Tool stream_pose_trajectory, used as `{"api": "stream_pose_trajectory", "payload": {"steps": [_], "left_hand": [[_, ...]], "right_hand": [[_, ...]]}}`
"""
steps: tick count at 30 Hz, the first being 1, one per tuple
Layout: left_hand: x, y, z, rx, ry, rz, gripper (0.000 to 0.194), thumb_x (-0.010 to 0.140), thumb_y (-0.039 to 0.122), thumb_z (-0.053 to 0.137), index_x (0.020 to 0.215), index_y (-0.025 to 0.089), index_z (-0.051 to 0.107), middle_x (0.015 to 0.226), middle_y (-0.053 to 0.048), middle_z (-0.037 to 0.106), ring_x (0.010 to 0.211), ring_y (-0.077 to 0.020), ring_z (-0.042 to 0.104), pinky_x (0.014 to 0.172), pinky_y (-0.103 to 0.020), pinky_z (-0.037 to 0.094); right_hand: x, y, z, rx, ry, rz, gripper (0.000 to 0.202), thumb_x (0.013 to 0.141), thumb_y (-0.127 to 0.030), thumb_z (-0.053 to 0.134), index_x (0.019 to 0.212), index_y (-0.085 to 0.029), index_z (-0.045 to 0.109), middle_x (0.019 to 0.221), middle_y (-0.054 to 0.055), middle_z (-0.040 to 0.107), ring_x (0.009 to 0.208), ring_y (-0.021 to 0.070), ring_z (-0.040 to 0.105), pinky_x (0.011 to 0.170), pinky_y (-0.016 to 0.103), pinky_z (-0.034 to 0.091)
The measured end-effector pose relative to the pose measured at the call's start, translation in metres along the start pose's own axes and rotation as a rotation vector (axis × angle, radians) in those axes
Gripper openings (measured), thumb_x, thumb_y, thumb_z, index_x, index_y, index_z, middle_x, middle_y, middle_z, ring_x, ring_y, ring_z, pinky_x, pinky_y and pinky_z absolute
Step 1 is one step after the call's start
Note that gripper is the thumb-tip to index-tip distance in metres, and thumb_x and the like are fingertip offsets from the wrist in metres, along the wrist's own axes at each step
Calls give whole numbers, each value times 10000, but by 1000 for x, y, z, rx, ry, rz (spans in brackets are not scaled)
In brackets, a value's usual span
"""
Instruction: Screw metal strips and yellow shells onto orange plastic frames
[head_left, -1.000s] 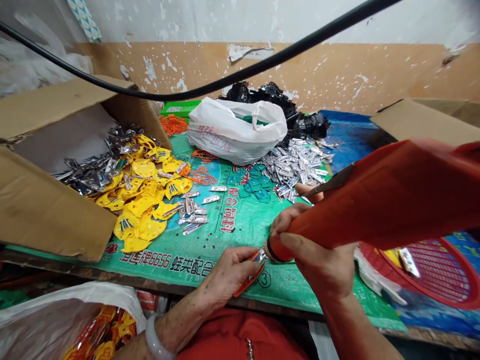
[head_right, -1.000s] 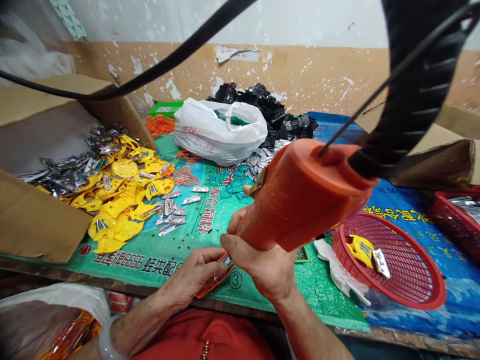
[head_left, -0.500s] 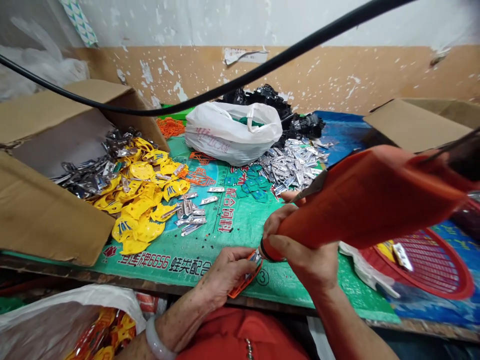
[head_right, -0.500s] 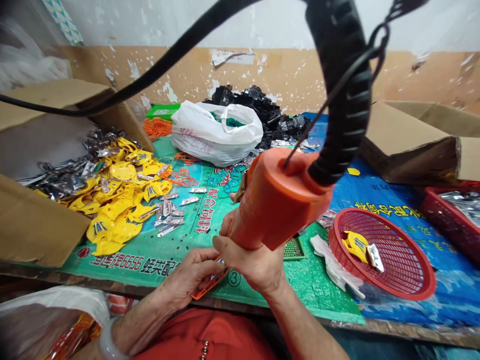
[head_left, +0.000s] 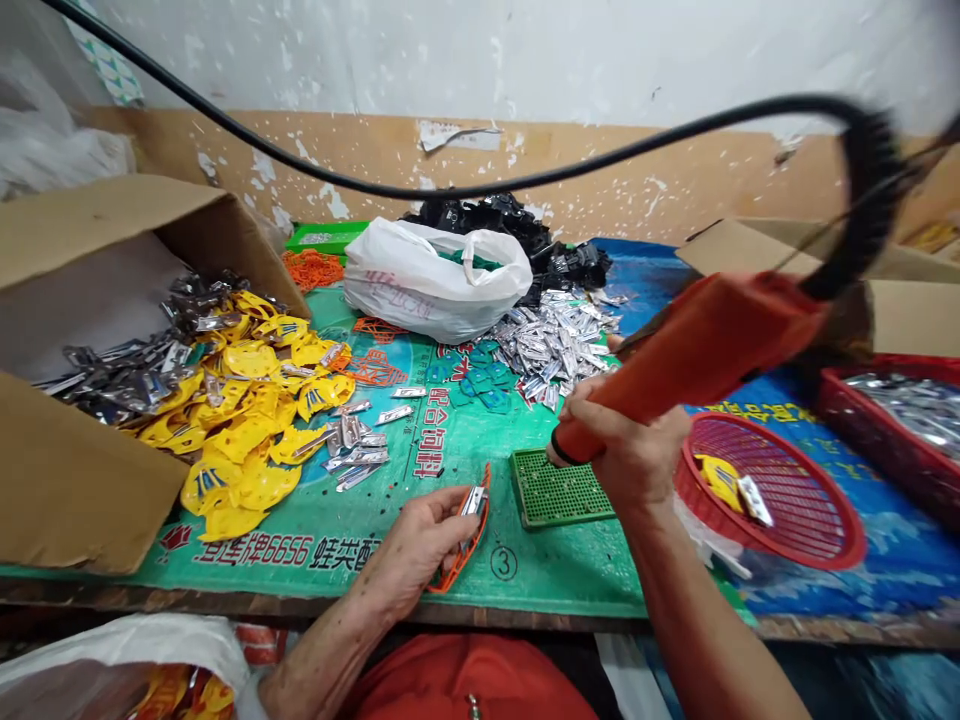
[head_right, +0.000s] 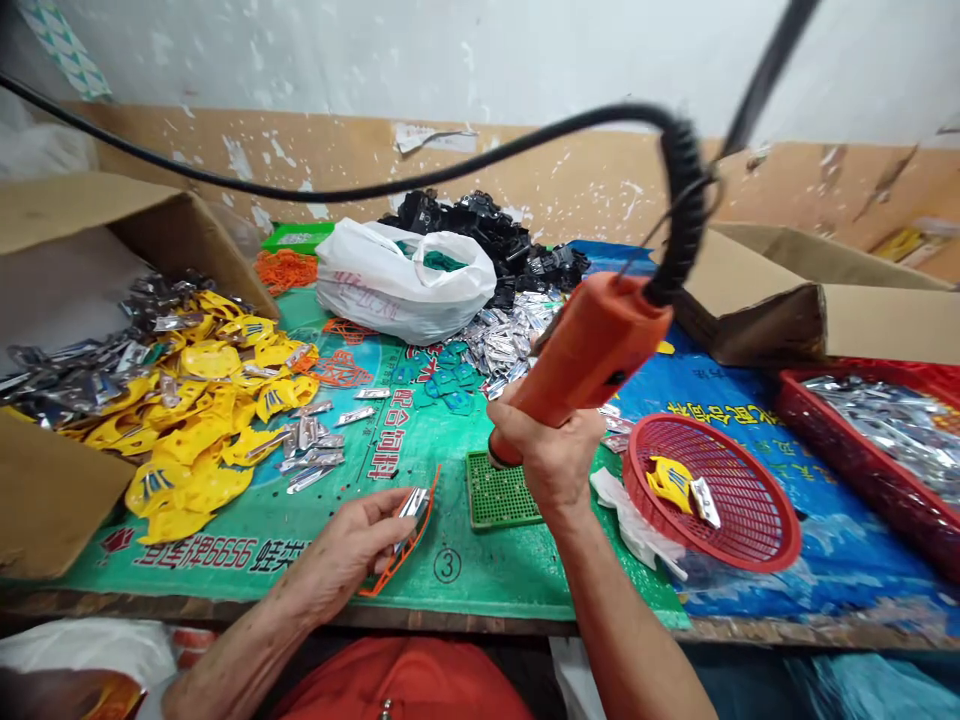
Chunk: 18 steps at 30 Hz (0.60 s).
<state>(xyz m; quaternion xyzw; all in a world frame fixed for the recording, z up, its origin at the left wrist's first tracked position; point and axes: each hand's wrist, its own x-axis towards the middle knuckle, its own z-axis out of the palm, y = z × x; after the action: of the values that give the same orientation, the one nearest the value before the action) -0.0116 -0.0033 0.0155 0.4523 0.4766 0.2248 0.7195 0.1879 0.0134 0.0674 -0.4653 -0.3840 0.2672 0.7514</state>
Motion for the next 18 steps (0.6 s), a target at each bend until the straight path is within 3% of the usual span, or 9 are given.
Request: {"api": "stream_pose_trajectory", "payload": {"steps": [5, 11, 18], "left_hand": [[0, -1, 3, 48, 48, -25, 375, 683, 400, 689, 958, 145, 705, 621, 54, 511, 524, -77, 341, 508, -212, 242], [2, -4, -1, 88, 5, 64, 327, 746, 390, 661, 1010, 210, 734, 795, 34, 643, 713, -129, 475, 682, -226, 335], [1, -5, -3, 44, 36, 11, 406, 722, 424, 684, 1061, 203, 719, 567, 77, 466, 494, -67, 284, 500, -205, 230]], "right_hand": [[-2, 20, -1, -118, 10, 44, 139, 534, -170, 783, 592, -169, 656, 556, -28, 604, 504, 127, 542, 495, 274, 449], [-2, 31, 2, -100, 25, 30, 145, 543, -185, 784, 609, -176, 655, 566, -34, 608, 516, 128, 547, 509, 273, 456], [-2, 35, 1, -128, 49, 36, 161, 536, -198, 790, 635, -175, 665, 598, -31, 626, 525, 127, 557, 521, 277, 466]]}}
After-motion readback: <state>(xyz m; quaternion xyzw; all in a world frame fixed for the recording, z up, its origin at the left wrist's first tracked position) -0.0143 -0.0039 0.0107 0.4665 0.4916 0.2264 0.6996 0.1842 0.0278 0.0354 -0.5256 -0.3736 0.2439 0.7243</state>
